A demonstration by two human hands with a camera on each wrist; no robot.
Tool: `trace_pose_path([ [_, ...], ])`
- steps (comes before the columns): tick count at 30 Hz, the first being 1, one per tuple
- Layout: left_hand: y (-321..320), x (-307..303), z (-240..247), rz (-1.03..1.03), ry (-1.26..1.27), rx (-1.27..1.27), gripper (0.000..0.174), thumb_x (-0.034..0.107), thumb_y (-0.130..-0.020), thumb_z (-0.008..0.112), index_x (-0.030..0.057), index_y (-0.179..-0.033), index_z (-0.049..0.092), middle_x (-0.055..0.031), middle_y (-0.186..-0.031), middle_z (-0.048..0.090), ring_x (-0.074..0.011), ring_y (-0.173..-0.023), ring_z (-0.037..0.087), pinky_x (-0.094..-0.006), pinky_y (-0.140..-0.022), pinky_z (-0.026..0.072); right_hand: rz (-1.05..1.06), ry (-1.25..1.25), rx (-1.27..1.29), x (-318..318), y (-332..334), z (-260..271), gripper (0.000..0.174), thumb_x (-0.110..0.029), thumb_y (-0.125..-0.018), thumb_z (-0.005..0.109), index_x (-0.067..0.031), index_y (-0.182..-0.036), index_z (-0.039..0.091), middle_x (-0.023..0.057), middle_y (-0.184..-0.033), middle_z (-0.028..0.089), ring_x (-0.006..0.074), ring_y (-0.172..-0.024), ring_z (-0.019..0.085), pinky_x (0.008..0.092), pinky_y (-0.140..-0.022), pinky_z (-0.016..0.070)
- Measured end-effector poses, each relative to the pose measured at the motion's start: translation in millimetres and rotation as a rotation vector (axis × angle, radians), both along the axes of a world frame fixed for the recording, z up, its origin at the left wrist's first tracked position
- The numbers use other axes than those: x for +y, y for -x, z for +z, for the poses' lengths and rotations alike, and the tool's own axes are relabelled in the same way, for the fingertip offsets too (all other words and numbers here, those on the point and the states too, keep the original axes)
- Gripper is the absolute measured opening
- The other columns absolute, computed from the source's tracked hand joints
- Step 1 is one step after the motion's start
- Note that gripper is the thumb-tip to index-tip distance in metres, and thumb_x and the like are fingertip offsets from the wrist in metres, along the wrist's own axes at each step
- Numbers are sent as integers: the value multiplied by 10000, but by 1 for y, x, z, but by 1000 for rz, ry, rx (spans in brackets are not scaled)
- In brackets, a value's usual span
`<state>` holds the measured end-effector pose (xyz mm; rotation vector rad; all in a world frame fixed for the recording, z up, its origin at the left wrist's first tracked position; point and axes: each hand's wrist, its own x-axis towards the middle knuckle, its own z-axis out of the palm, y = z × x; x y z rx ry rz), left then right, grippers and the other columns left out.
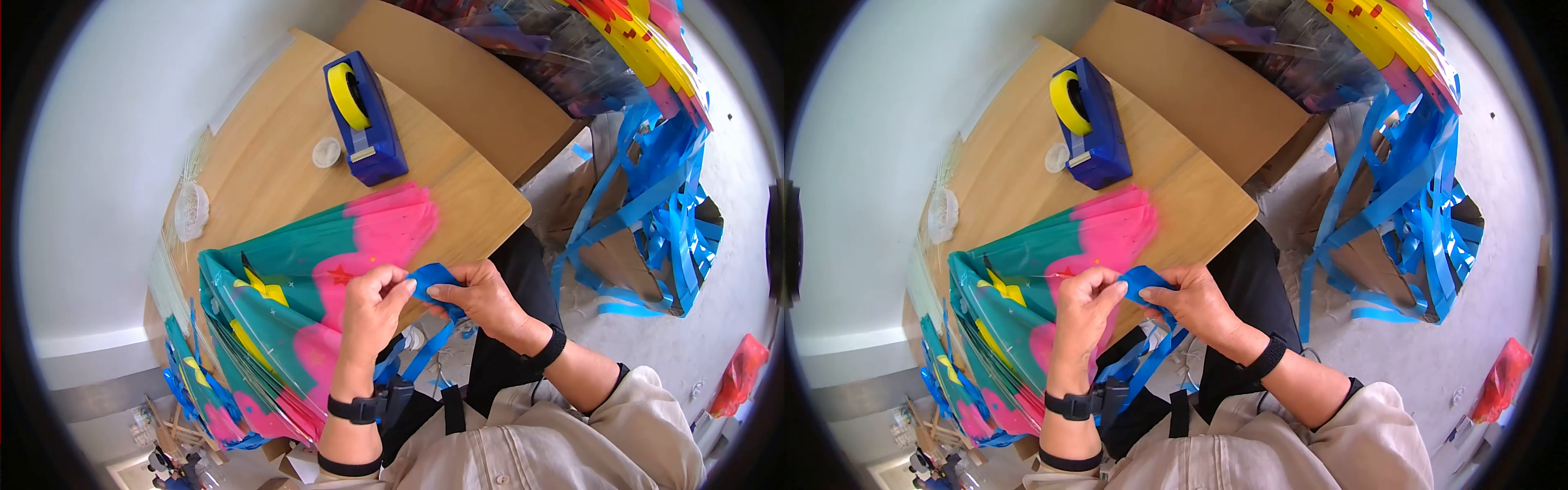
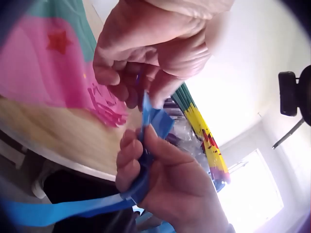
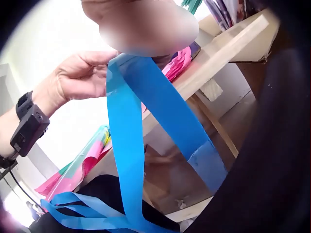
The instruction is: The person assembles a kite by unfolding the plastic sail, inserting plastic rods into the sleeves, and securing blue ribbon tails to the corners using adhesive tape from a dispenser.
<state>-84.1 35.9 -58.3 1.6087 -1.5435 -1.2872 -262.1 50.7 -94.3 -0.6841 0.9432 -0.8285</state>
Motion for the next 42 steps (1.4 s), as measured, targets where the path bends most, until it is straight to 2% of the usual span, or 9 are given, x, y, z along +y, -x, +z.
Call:
trace_pose_path([
  [4,7,-19,-12,77,-8,-57,77,17,-824,655,-51,-796,634,-26,-623,584,-66,-574,486,-256,-526,389,-152,12,28,0,-5,-9,86,-32,-870,643,33,-890,695,38,-681,629,64,-615,572,225,-560,460],
  [5,6,-24,-19,80,15,-37,61,2,-809,661,-21,-758,638,34,-641,554,-31,-592,457,-211,-532,354,-152,10,28,-1,-7,-9,86,-32,-870,643,33,-890,695,38,-681,629,64,-615,572,225,-560,460],
  [8,6,-42,-25,62,83,-198,61,3,-777,682,-20,-748,633,-9,-640,565,-67,-581,481,-238,-542,379,-238,152,153,-11,-15,-10,128,-6,-868,627,34,-974,687,46,-732,643,58,-657,579,240,-583,474],
  [10,3,-50,-38,39,188,-280,61,5,-761,690,-17,-752,634,-39,-654,567,-103,-584,503,-262,-551,396,-183,444,451,-19,-19,-15,208,49,-821,612,12,-1015,676,94,-816,671,145,-689,641,282,-630,507],
  [11,1,-53,-44,13,294,-361,68,8,-746,699,-14,-755,635,-69,-668,568,-139,-587,526,-287,-560,413,-182,443,451,-21,-20,-22,208,49,-821,612,12,-1015,676,94,-816,671,145,-689,641,282,-630,507],
  [13,1,-57,-52,20,346,-416,75,14,-738,702,-10,-754,633,-89,-686,565,-175,-597,538,-312,-569,424,-175,783,698,-27,-23,-34,277,86,-756,598,-12,-1002,678,145,-853,663,285,-758,662,338,-659,522],
  [16,2,-61,-56,27,396,-501,89,24,-731,707,-3,-742,624,-110,-703,560,-216,-612,556,-341,-580,438,-169,866,784,-32,-26,-38,227,42,-736,588,-27,-939,663,166,-818,614,366,-754,624,418,-630,507],
  [33,7,-61,-68,78,455,-596,192,36,-692,744,23,-676,553,-107,-697,556,-270,-659,549,-392,-603,423,57,1033,1067,-41,-23,-42,353,-28,-696,607,1,-1047,611,133,-849,561,311,-825,607,395,-668,522],
  [42,3,-64,-69,135,387,-539,252,32,-673,779,20,-683,527,-112,-616,578,-237,-537,549,-354,-502,419,159,1007,1086,-45,-24,-34,420,12,-710,575,26,-1130,587,163,-898,570,333,-841,600,406,-692,514],
])
